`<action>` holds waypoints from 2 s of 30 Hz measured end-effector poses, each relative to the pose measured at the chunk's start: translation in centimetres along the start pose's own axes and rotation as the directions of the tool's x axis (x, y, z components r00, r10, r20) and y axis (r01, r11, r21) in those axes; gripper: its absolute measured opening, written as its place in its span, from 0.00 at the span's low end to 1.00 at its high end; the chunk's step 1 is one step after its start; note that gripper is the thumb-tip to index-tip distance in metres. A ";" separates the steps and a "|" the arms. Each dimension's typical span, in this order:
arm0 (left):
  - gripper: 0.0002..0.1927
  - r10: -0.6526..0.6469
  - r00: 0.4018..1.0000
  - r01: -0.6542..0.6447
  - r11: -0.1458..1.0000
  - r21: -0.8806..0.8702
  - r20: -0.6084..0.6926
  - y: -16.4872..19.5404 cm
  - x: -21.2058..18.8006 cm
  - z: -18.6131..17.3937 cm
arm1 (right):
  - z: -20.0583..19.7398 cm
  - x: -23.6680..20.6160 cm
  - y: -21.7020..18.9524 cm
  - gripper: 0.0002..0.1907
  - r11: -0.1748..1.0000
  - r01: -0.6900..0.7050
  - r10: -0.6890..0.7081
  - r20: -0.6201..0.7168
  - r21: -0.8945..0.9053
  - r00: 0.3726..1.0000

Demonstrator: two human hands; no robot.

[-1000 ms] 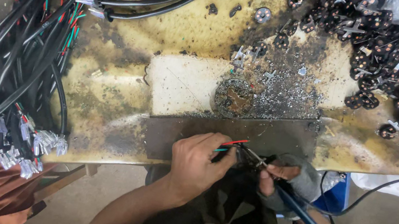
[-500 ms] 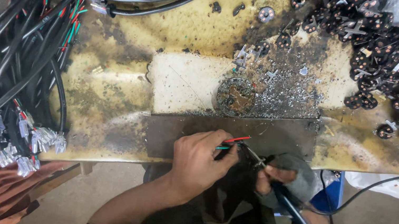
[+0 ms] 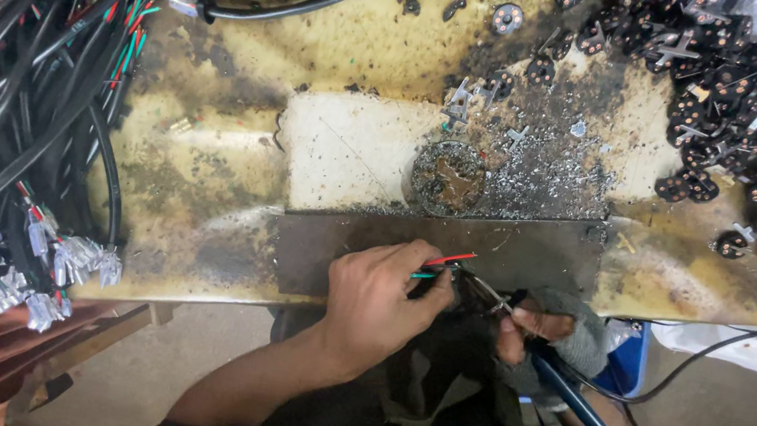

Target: The person uses a soldering iron to attach connectors to the ends of multi-colored wires. They repeatedly pick up wires, apply heat to the connection points, and place the finished assemblies on the workbench.

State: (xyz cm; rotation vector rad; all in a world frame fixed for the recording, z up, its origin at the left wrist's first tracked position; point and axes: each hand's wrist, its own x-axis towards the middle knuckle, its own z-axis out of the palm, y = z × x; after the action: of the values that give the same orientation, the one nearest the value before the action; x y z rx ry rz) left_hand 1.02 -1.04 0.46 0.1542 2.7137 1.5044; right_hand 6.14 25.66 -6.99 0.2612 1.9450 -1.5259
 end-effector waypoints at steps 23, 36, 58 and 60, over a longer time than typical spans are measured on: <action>0.11 -0.010 0.999 0.008 0.997 0.073 0.037 1.9 -0.5 -0.7 | 5.3 2.2 -7.2 0.21 0.675 0.737 -0.718 -0.248 -0.022 0.650; 0.12 0.022 1.000 -0.022 0.999 0.031 -0.007 2.5 -0.7 -1.3 | 6.1 1.0 -9.5 0.18 0.628 0.769 -0.740 -0.217 0.114 0.637; 0.08 0.109 0.988 -0.137 0.949 -0.283 -0.111 1.7 -1.6 0.7 | 3.5 1.4 -3.8 0.24 0.755 0.652 -0.618 -0.263 0.063 0.741; 0.08 0.132 0.987 -0.152 0.952 -0.264 -0.092 1.9 -1.4 0.7 | 2.9 1.2 -5.3 0.25 0.773 0.623 -0.633 -0.200 -0.116 0.748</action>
State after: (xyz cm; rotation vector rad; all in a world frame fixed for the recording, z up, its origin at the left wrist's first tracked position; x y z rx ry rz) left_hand 2.55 0.37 1.65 0.2955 2.5626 1.9395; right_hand 3.48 21.08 -3.83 -0.2970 2.3991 -1.9340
